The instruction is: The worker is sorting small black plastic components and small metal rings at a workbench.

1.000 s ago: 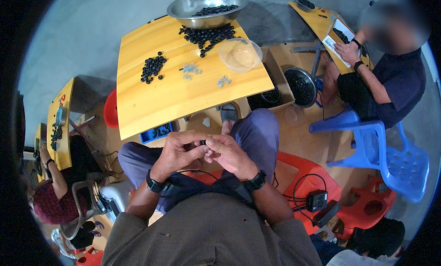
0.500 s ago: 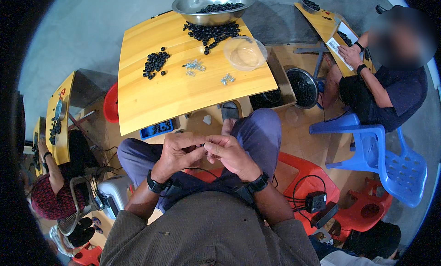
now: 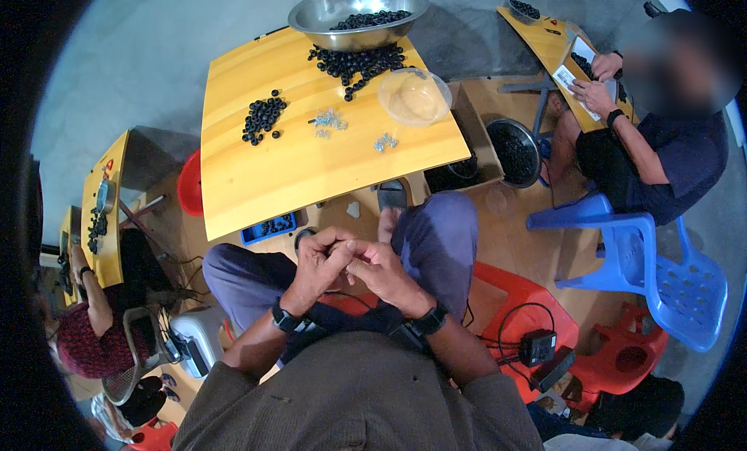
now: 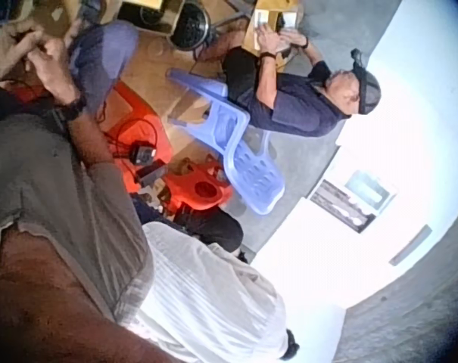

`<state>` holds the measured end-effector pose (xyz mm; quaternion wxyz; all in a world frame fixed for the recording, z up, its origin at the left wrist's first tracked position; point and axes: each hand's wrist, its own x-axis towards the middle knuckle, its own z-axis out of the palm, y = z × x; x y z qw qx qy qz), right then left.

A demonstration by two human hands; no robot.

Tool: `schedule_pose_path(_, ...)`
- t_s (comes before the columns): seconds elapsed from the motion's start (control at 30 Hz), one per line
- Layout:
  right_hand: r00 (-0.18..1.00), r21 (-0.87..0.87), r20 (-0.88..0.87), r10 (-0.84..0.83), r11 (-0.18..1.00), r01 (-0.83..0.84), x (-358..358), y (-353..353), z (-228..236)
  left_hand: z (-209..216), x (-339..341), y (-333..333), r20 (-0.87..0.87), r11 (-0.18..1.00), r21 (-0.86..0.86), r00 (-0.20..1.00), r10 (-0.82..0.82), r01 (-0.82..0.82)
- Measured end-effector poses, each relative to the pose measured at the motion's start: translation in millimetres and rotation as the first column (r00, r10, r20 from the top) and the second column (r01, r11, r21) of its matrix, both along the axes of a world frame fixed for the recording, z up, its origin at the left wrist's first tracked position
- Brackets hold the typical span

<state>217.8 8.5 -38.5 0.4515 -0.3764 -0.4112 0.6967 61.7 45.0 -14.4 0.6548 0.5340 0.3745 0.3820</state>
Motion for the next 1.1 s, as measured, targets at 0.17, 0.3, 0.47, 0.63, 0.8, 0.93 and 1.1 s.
schedule_pose_path(0.17,1.0,-0.074,-0.019,-0.015,0.997,0.014,4,0,-37,-44,10,2,0.035,0.98,-0.188,0.997,0.074,-0.066)
schedule_pose_path(0.3,0.994,-0.162,-0.06,-0.089,0.984,0.079,5,-4,-38,-44,15,3,0.031,0.984,-0.169,0.998,0.057,-0.051)
schedule_pose_path(0.47,0.996,-0.027,0.082,-0.046,0.998,0.048,21,-5,-24,-11,16,21,-0.263,0.987,0.061,0.956,-0.127,0.148)
schedule_pose_path(0.63,0.97,0.174,0.245,-0.01,0.984,-0.034,16,-2,-5,-7,9,20,-0.389,0.864,0.443,0.92,-0.056,0.24)
schedule_pose_path(0.8,0.979,0.203,0.196,-0.055,0.979,0.014,16,-10,6,13,17,11,-0.343,0.876,0.424,0.936,-0.08,0.23)
schedule_pose_path(0.93,0.971,0.174,0.237,-0.044,0.985,0.002,14,-10,13,12,14,11,-0.363,0.844,0.477,0.93,-0.066,0.246)
schedule_pose_path(1.1,0.96,0.18,0.274,-0.055,0.984,0.005,12,-7,7,3,15,10,-0.287,0.883,0.439,0.957,-0.036,0.165)
